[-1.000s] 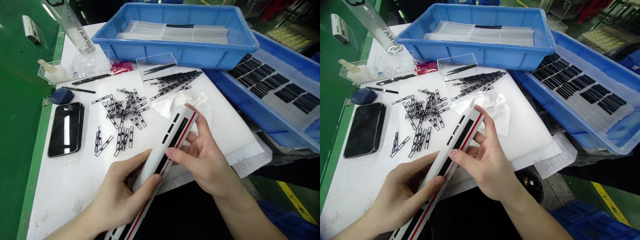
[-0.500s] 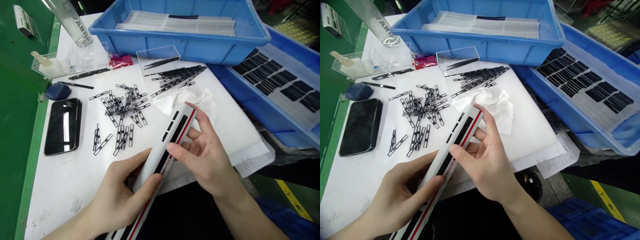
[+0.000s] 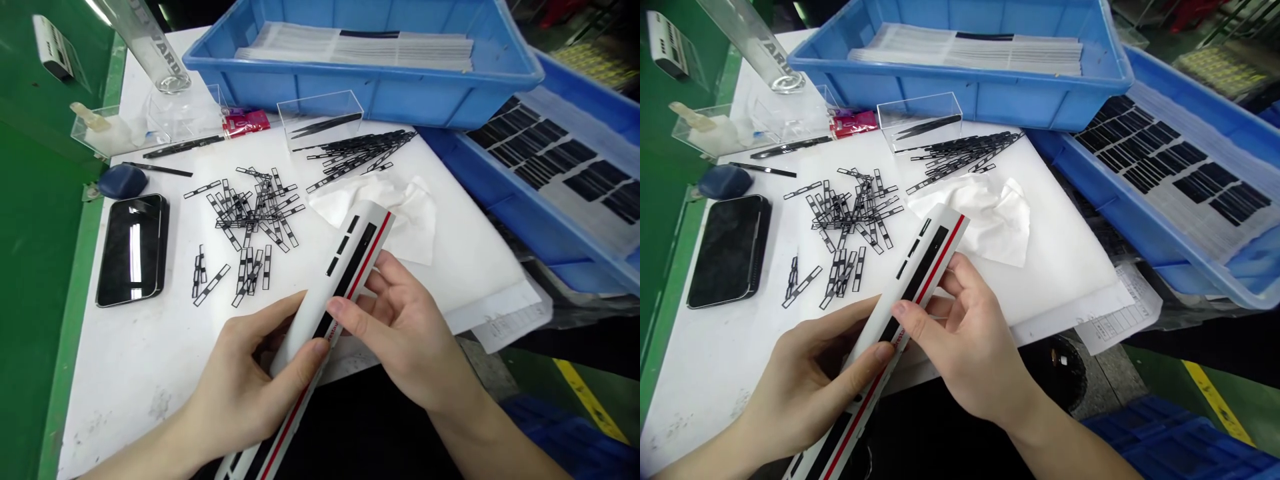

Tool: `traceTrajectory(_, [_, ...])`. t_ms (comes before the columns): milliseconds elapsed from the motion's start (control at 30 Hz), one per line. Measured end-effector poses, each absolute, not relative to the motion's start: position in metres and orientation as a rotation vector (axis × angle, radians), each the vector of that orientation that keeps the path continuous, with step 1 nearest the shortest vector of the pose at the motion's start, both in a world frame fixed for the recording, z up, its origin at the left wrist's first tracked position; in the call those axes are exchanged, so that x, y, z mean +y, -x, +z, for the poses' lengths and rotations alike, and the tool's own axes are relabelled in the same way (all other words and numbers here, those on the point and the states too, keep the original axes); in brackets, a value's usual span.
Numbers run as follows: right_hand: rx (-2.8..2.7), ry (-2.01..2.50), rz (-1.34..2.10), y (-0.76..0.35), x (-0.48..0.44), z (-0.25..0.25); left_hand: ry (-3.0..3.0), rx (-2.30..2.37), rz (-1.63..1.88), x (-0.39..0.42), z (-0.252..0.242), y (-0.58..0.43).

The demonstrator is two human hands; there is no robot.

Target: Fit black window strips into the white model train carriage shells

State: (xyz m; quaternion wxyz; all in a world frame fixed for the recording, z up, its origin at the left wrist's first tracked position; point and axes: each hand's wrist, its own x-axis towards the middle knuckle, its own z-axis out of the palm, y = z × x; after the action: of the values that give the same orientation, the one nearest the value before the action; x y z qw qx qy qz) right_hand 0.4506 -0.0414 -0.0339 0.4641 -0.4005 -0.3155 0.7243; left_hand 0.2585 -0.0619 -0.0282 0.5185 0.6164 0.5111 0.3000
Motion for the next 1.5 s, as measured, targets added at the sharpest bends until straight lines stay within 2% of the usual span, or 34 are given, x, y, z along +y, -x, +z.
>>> traceTrajectory(233, [-0.817,0.965,1.846,-0.454,-0.039,-0.036,-1.477,1.205,0.711,-0.058,-0.029,-0.26])
traceTrajectory(467, [-0.826,0.995,1.786,-0.45,-0.036,-0.036,-1.466,1.209,0.695,-0.057,-0.028,-0.256])
traceTrajectory(700, [-0.796,1.014,1.699,-0.448,-0.034,-0.037,-1.452,1.014,0.625,-0.052,-0.032,-0.241])
traceTrajectory(867, [-0.811,1.027,1.823,-0.446,-0.041,-0.031,-1.334,0.986,0.664,-0.056,-0.035,-0.241])
traceTrajectory(1200, [-0.881,1.069,1.763,-0.443,-0.041,-0.033,-1.321,0.971,0.709,-0.055,-0.035,-0.245])
traceTrajectory(1500, [-0.835,0.971,1.917,-0.44,-0.043,-0.031,-1.125,0.891,0.745,-0.053,-0.038,-0.241])
